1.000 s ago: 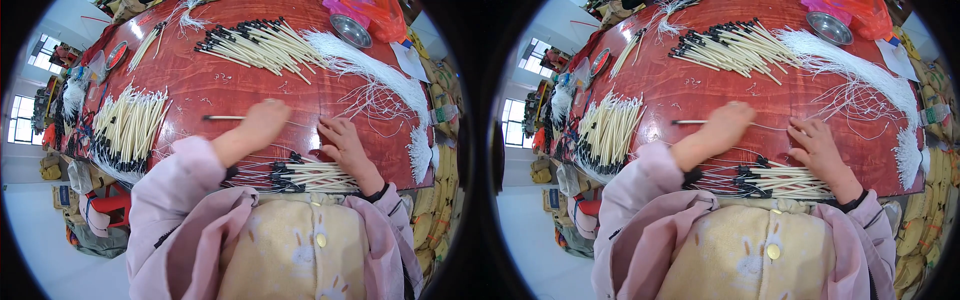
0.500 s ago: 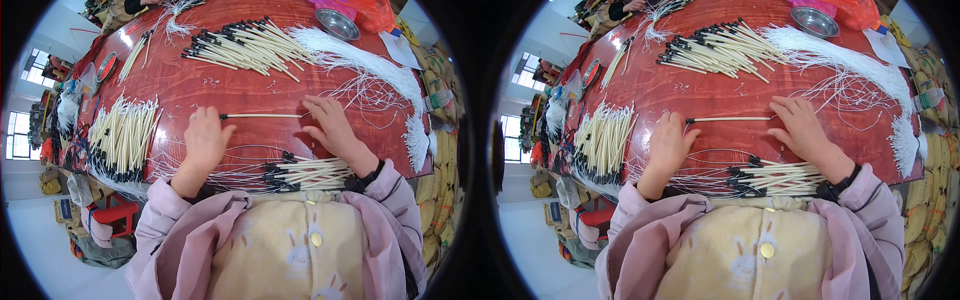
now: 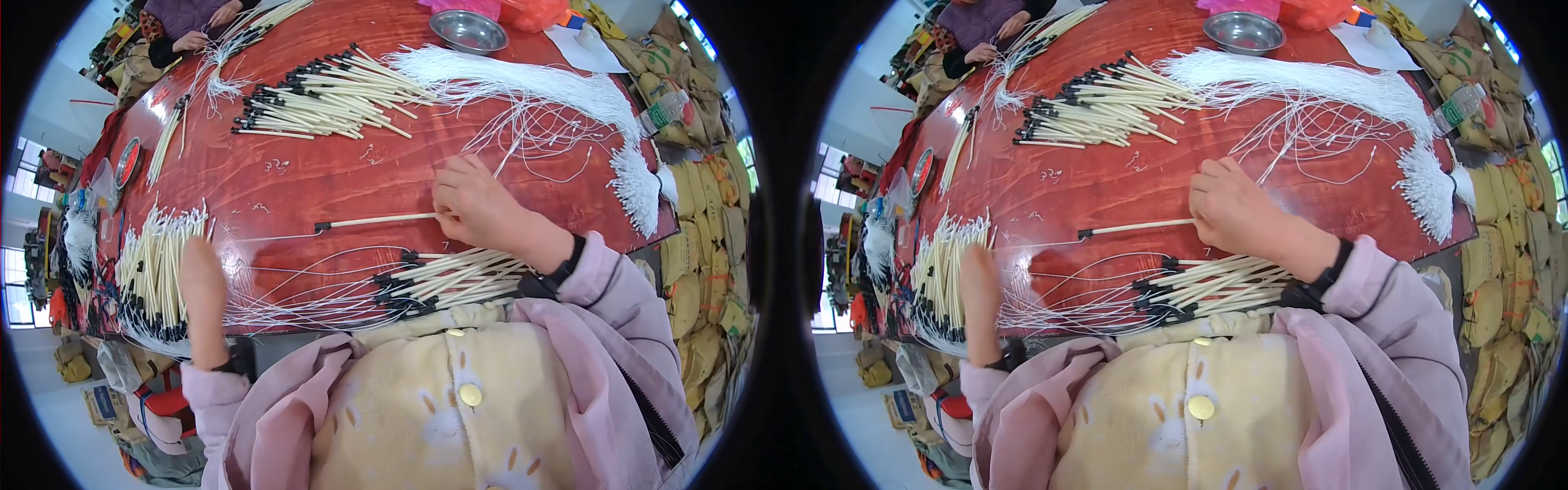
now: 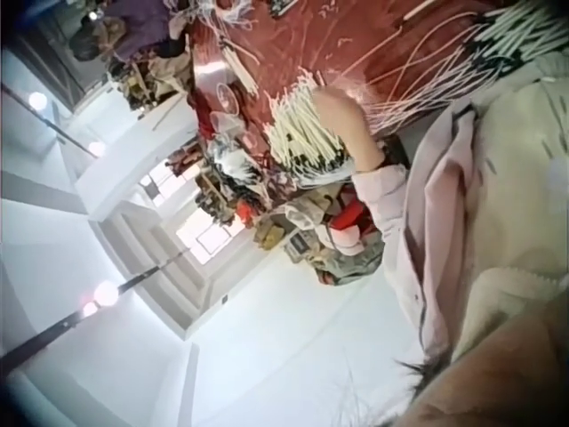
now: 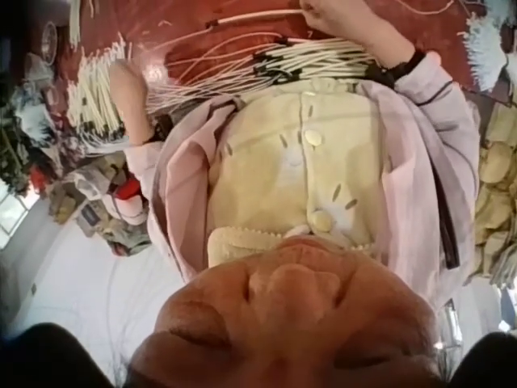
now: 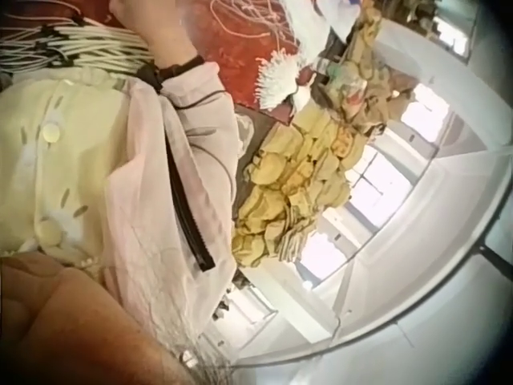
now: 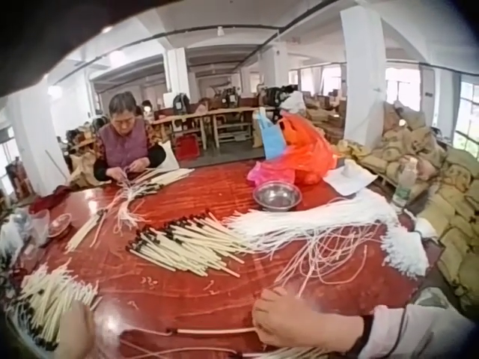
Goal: The person picks up a white string and a white rod, threads the string through the rod by hand, and places the assembled piece onto a pile. This process is repeated for several more strings and rods throughout the video.
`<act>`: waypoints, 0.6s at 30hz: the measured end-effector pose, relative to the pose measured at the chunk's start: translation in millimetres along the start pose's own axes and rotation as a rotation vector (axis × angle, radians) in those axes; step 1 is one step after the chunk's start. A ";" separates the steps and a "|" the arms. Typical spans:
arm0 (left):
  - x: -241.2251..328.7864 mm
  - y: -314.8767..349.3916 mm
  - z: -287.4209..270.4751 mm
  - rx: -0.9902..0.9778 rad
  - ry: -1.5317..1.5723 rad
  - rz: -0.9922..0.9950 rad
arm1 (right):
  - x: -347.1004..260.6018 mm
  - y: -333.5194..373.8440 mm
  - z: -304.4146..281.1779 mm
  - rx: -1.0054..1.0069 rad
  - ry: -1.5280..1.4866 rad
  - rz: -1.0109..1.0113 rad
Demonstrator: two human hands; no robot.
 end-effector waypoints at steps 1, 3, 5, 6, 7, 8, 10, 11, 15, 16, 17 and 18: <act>-28.0 -0.8 -13.1 0.128 0.002 0.031 | -3.1 3.6 -12.1 0.004 -0.005 0.001; -78.6 -1.4 -29.5 0.094 -0.152 -0.036 | -9.1 14.6 -34.5 -0.029 -0.066 0.051; -120.4 -1.6 -31.7 0.093 -0.195 -0.131 | -13.8 32.3 -54.0 -0.037 -0.100 0.097; -125.6 10.5 -36.3 0.100 -0.200 -0.142 | -18.7 37.0 -58.6 -0.079 -0.143 0.089; -121.5 17.0 -36.3 -0.005 -0.239 -0.127 | -20.3 44.7 -62.4 -0.121 -0.190 0.097; -112.7 22.3 -35.1 -0.111 -0.276 -0.106 | -20.9 53.7 -64.0 -0.162 -0.234 0.109; -65.5 29.8 -43.8 -0.140 -0.200 0.016 | -18.5 69.9 -66.8 -0.120 -0.243 0.143; -13.9 24.8 -43.3 -0.070 -0.067 0.133 | -19.1 79.2 -69.0 -0.092 -0.231 0.189; 179.7 19.6 -37.6 -0.375 0.412 0.343 | -2.4 98.0 -73.4 -0.024 -0.104 0.292; 221.4 28.4 -32.6 -0.377 0.459 0.489 | 1.6 97.8 -77.8 0.002 -0.044 0.318; 256.9 39.0 -18.1 -0.344 0.557 0.645 | 0.4 93.9 -81.6 0.001 -0.035 0.317; 298.2 50.9 -11.0 -0.442 0.486 0.716 | 0.7 91.3 -84.5 0.041 0.006 0.342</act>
Point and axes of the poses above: each hand's wrist, its own y-axis away from the middle knuckle, its own z-axis out of the palm, x = y × z, the point moved 4 cm from there along -y, towards the middle knuckle, and after that the axes turned 15 degrees about -z, right-handed, at the moved point
